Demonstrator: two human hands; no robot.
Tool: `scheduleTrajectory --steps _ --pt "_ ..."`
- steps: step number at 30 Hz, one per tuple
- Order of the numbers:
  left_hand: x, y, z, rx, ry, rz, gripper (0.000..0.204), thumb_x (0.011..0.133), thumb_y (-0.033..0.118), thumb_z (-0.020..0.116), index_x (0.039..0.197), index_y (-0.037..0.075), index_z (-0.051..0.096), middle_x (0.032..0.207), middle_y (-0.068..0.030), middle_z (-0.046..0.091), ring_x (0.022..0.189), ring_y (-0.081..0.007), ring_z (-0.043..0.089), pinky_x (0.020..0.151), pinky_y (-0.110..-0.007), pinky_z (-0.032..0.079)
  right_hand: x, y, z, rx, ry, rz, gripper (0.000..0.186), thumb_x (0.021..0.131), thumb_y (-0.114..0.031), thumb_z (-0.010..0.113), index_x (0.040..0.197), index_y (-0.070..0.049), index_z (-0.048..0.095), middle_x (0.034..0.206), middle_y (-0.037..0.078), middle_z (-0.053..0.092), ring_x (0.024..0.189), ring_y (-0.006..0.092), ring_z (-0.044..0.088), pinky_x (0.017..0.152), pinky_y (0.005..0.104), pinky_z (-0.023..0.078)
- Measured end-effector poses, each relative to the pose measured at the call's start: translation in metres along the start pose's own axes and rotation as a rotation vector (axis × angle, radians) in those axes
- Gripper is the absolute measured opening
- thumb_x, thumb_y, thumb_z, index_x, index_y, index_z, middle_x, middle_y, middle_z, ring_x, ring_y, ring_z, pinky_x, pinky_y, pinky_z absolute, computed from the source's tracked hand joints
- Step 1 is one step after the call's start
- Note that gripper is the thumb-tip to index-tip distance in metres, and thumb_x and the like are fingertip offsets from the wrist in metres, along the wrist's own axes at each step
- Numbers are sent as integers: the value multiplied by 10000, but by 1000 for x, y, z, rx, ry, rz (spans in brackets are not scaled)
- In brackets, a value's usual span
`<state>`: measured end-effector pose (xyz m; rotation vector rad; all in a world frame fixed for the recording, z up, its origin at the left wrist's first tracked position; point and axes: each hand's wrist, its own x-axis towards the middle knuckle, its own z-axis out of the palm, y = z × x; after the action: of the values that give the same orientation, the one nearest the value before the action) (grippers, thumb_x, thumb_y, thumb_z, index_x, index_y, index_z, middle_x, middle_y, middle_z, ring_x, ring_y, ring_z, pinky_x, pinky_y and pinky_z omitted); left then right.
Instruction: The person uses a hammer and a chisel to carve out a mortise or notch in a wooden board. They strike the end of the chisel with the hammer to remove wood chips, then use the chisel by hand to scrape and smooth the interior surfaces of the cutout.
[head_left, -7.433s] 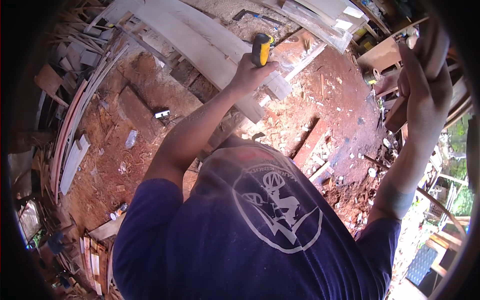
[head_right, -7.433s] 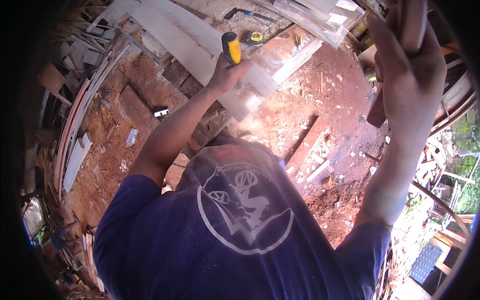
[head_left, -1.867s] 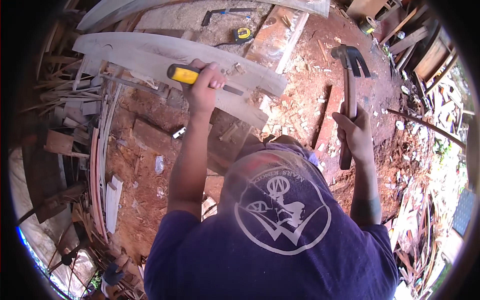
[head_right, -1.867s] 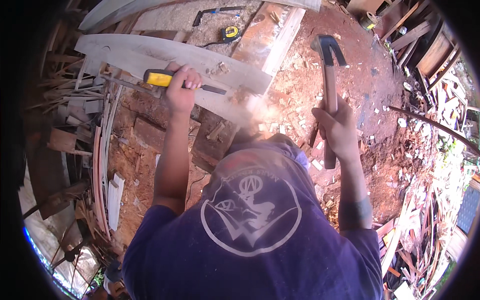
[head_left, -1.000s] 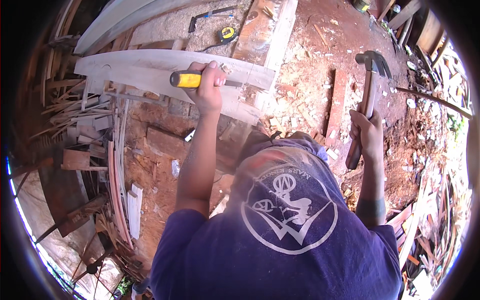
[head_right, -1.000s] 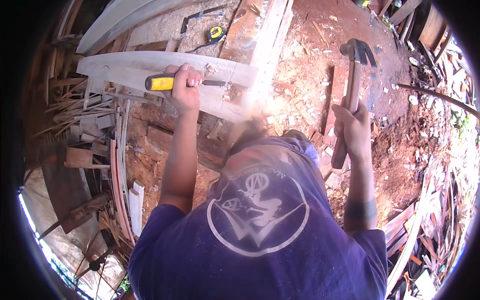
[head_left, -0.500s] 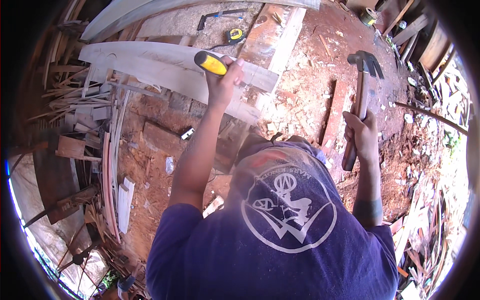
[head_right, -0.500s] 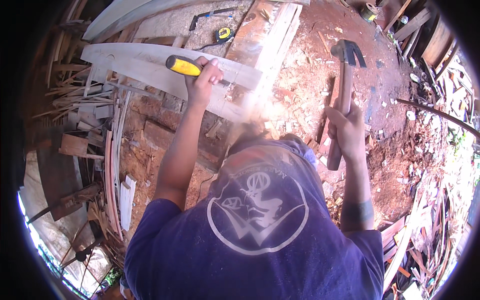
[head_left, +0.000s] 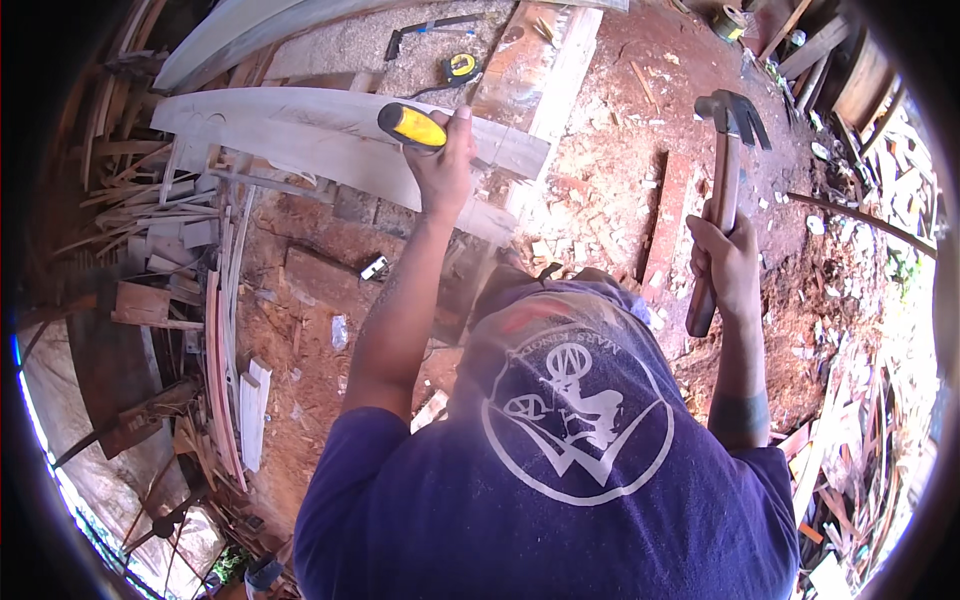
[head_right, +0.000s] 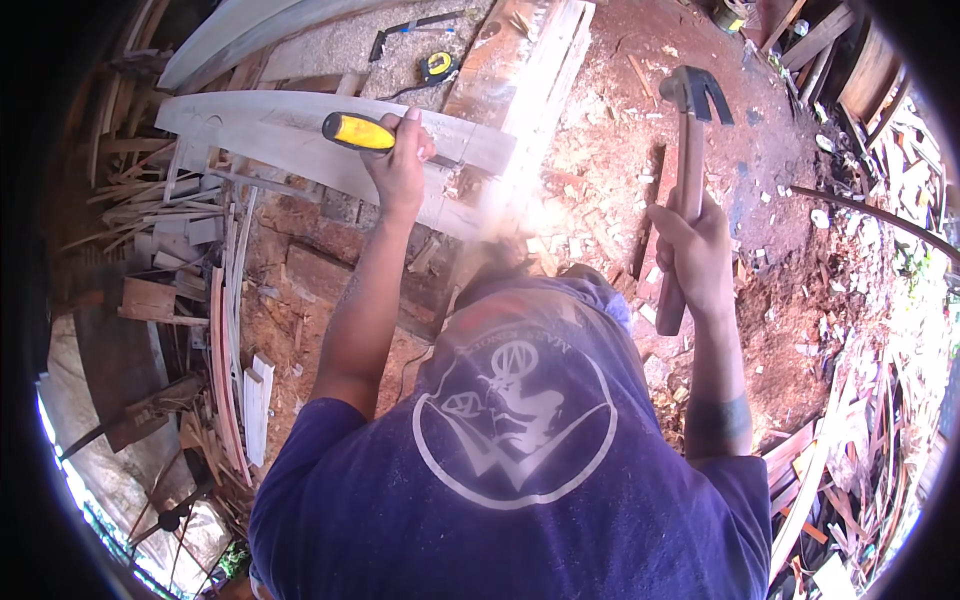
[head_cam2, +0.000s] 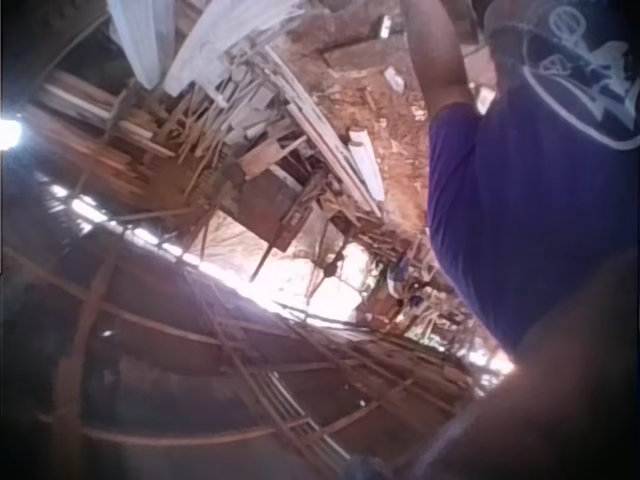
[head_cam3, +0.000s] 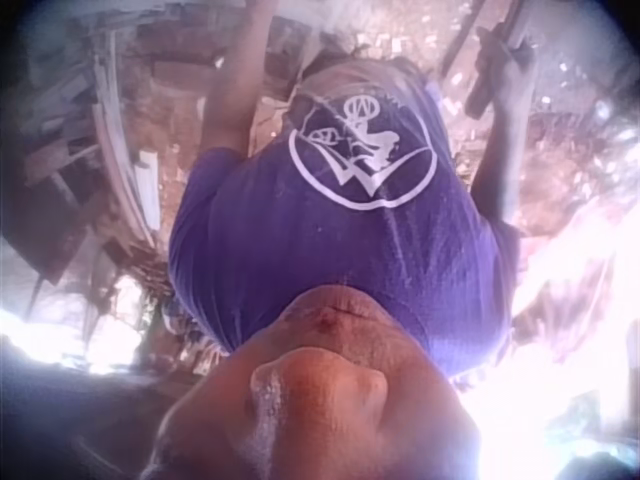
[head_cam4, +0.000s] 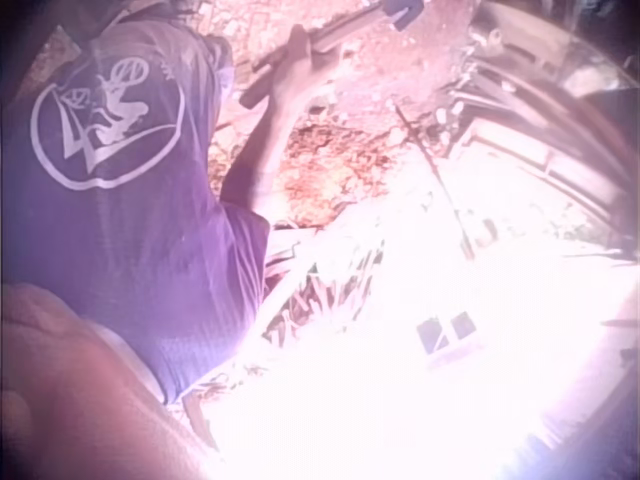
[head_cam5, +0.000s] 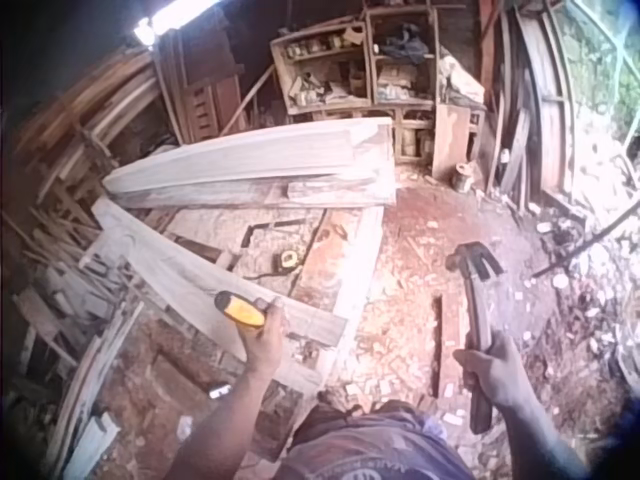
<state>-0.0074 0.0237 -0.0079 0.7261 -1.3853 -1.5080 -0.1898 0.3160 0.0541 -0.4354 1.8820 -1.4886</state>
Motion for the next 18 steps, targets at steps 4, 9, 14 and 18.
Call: scheduleTrajectory --steps 4,9,14,18 --pt "-1 -7 -1 112 -45 79 385 985 148 705 661 96 503 616 43 522 516 -66 474 494 -263 407 2 -6 5 -12 -7 -9 140 934 -102 677 866 -64 560 606 -30 524 469 52 460 430 236 364" --pt "-22 1 15 267 -160 218 195 897 125 757 764 41 642 683 -31 687 612 -83 634 543 -322 470 3 -10 17 -384 16 -185 148 897 -139 689 937 -35 591 676 7 524 579 96 466 520 309 373" --pt "-27 -21 14 496 -305 376 128 848 112 775 807 55 667 659 -108 656 604 -176 644 585 -361 485 -16 -51 18 -270 100 -418 98 873 14 650 922 -44 588 703 -8 505 639 79 469 572 264 379" --pt "-28 0 28 432 -281 225 96 817 82 731 792 60 641 672 -161 640 590 -276 650 580 -409 460 -41 -125 -16 -44 237 -914 164 919 -52 628 797 -92 526 658 14 502 580 89 495 543 240 427"
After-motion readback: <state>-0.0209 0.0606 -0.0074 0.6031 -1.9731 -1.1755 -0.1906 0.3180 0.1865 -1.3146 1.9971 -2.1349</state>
